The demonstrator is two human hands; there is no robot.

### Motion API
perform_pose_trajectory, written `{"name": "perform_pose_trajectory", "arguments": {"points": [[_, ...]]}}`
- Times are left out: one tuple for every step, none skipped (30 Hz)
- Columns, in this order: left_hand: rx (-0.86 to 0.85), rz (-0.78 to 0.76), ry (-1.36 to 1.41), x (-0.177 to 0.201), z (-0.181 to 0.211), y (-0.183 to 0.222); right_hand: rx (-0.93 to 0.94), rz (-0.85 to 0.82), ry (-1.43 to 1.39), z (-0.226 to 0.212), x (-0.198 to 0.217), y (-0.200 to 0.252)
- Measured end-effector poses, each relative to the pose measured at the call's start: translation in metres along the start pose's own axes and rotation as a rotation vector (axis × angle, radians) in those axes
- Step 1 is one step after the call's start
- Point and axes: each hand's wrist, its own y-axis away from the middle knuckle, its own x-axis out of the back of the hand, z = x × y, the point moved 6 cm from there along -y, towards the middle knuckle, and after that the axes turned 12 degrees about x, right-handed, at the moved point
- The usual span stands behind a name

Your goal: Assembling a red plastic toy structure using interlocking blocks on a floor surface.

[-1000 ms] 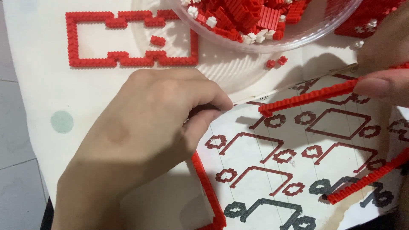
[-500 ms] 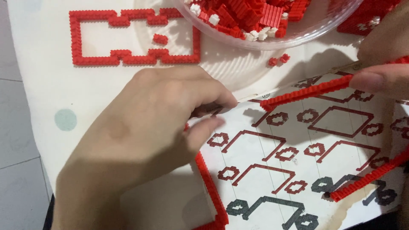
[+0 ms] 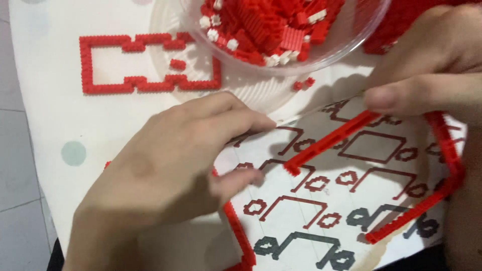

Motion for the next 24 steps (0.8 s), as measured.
{"name": "perform_pose_trajectory", "arguments": {"points": [[-0.098, 0.021, 0.106, 0.005, 0.008, 0.003, 0.0, 0.002, -0.001, -0.023, -0.01, -0.045], [-0.101, 0.029, 0.105, 0.005, 0.014, 0.004, 0.003, -0.001, 0.007, -0.024, -0.009, -0.046], [-0.184, 0.039, 0.224, 0.008, 0.025, 0.006, 0.022, -0.049, -0.029, -0.027, -0.012, -0.048], [-0.268, 0.048, 0.337, 0.012, 0.034, 0.009, 0.044, -0.096, -0.064, -0.029, -0.014, -0.049], [-0.273, 0.056, 0.331, 0.008, 0.037, 0.008, 0.051, -0.096, -0.055, -0.026, -0.017, -0.046], [-0.228, 0.081, 0.36, 0.006, 0.036, 0.006, 0.053, -0.083, -0.162, -0.024, -0.021, -0.044], [-0.183, 0.107, 0.39, 0.003, 0.035, 0.003, 0.054, -0.071, -0.269, -0.021, -0.023, -0.041], [-0.192, 0.104, 0.384, 0.005, 0.038, 0.005, 0.054, -0.063, -0.263, -0.02, -0.021, -0.042], [-0.124, 0.074, 0.409, 0.005, 0.036, 0.004, 0.017, -0.138, -0.12, -0.017, -0.022, -0.041], [-0.06, 0.037, 0.432, 0.004, 0.035, 0.003, -0.027, -0.209, 0.022, -0.013, -0.023, -0.039], [-0.072, 0.029, 0.426, 0.004, 0.038, 0.004, -0.034, -0.195, 0.028, -0.014, -0.023, -0.036], [-0.011, 0.035, 0.444, 0.005, 0.035, 0.003, -0.125, -0.129, -0.147, -0.01, -0.021, -0.034], [0.049, 0.041, 0.461, 0.006, 0.031, 0.003, -0.215, -0.058, -0.322, -0.006, -0.02, -0.033], [0.045, 0.043, 0.457, 0.006, 0.03, 0.002, -0.211, -0.055, -0.318, -0.006, -0.017, -0.032], [0.035, 0.045, 0.461, 0.007, 0.029, 0.002, -0.166, -0.041, -0.326, -0.009, -0.014, -0.032], [0.03, 0.048, 0.468, 0.007, 0.027, 0.003, -0.12, -0.031, -0.337, -0.012, -0.012, -0.033], [0.03, 0.05, 0.466, 0.007, 0.027, 0.003, -0.117, -0.03, -0.336, -0.015, -0.01, -0.035], [0.052, 0.052, 0.47, 0.007, 0.025, 0.003, -0.033, -0.05, -0.299, -0.022, -0.009, -0.038], [0.074, 0.054, 0.474, 0.007, 0.023, 0.002, 0.051, -0.07, -0.26, -0.029, -0.008, -0.041], [0.072, 0.059, 0.472, 0.009, 0.023, 0.001, 0.054, -0.071, -0.256, -0.031, -0.006, -0.042], [0.062, 0.061, 0.474, 0.011, 0.023, 0.001, 0.056, -0.067, -0.292, -0.034, -0.005, -0.043], [0.059, 0.052, 0.48, 0.009, 0.024, 0.002, 0.051, -0.061, -0.34, -0.035, -0.007, -0.042], [0.065, 0.046, 0.484, 0.007, 0.023, 0.003, 0.048, -0.062, -0.348, -0.032, -0.008, -0.04], [0.084, 0.035, 0.477, 0.006, 0.022, 0.003, 0.049, -0.078, -0.31, -0.029, -0.009, -0.039]]}}
